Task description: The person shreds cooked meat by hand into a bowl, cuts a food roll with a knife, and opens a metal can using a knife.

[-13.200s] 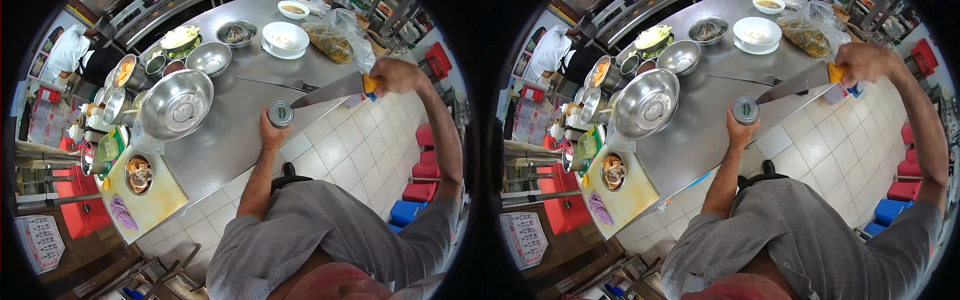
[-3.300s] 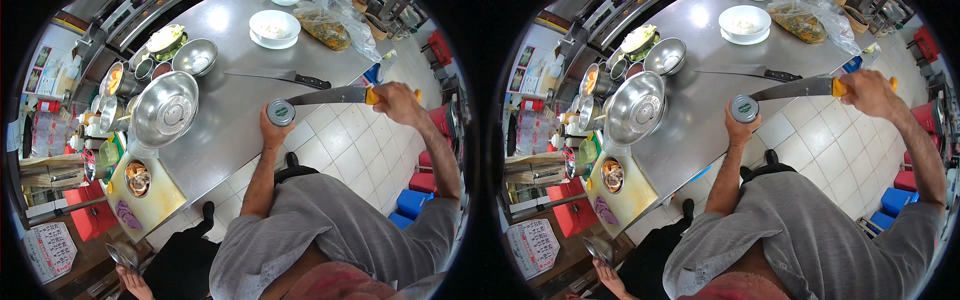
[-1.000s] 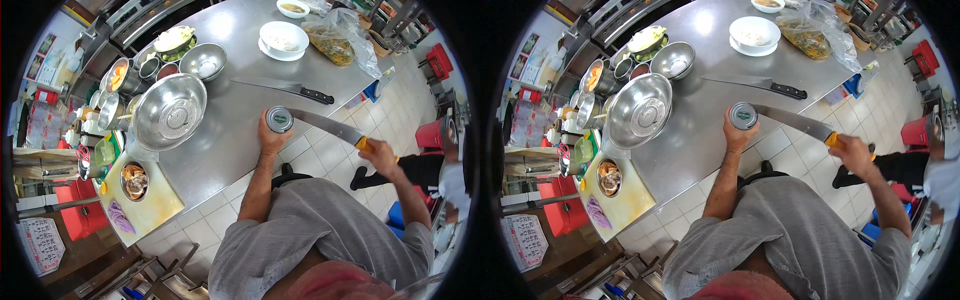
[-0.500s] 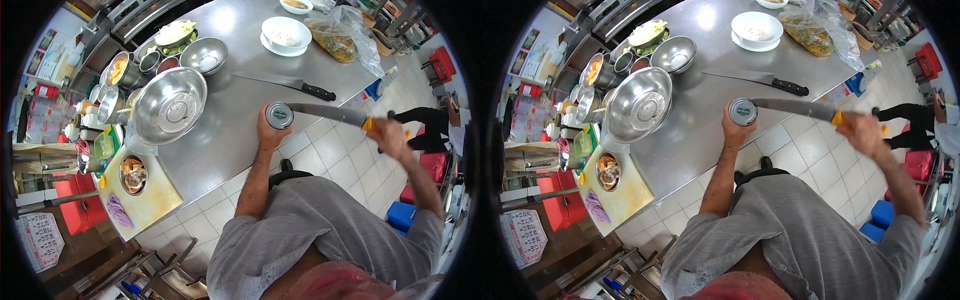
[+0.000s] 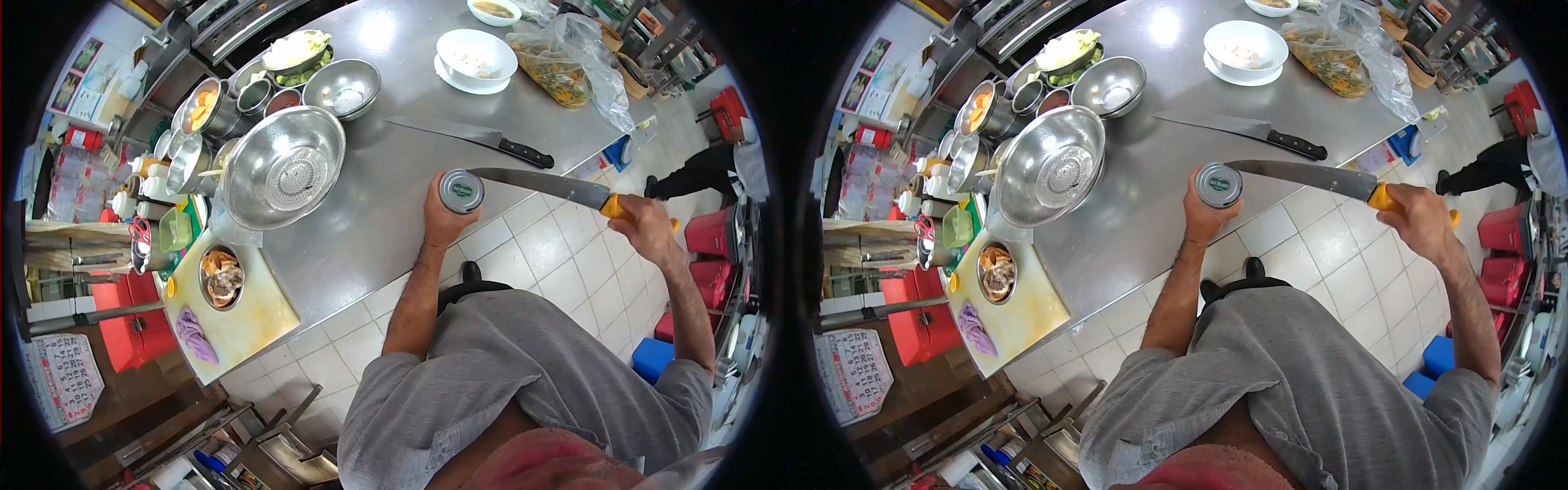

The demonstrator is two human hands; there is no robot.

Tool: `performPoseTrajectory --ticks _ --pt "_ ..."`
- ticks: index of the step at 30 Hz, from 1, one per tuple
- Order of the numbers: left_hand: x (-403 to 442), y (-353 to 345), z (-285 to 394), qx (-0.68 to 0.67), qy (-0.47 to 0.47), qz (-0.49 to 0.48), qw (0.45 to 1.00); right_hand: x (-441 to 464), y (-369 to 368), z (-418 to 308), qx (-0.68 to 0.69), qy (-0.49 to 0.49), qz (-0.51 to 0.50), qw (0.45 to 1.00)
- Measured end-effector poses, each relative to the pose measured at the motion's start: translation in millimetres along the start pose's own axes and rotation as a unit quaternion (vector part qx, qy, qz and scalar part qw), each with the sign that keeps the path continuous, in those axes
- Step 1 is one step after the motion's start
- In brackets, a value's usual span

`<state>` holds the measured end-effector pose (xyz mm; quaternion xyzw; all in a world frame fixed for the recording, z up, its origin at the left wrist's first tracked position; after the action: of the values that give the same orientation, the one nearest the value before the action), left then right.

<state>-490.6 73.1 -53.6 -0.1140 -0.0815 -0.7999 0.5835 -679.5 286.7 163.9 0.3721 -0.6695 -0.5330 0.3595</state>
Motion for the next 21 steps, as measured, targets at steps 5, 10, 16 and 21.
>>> performPoseTrajectory --ticks 5,10,16,21 --pt "0.9 2.7 1.3 0.003 -0.006 -0.007 1.000 4.7 15.8 -14.4 -0.056 0.057 0.091 0.993" --pt "1.2 1.3 0.7 -0.018 0.014 -0.025 0.999 16.1 7.5 0.4 0.025 -0.065 -0.094 0.993" --pt "1.9 1.3 2.0 -0.005 -0.006 -0.020 1.000 22.5 28.3 -16.1 -0.092 0.077 0.063 0.991" --pt "3.3 2.8 3.2 -0.004 -0.034 -0.022 0.999 18.5 12.1 3.5 -0.038 -0.065 -0.095 0.993"
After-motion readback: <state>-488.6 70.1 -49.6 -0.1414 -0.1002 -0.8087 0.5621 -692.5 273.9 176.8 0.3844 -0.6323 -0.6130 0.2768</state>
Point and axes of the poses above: each hand's wrist, its own x-axis towards the middle knuckle, its own y-axis out of the back of the hand, z = x × y, the point moved 8 cm from there along x, towards the middle knuckle, and after that the axes turned 14 degrees about z, right-handed, at the moved point
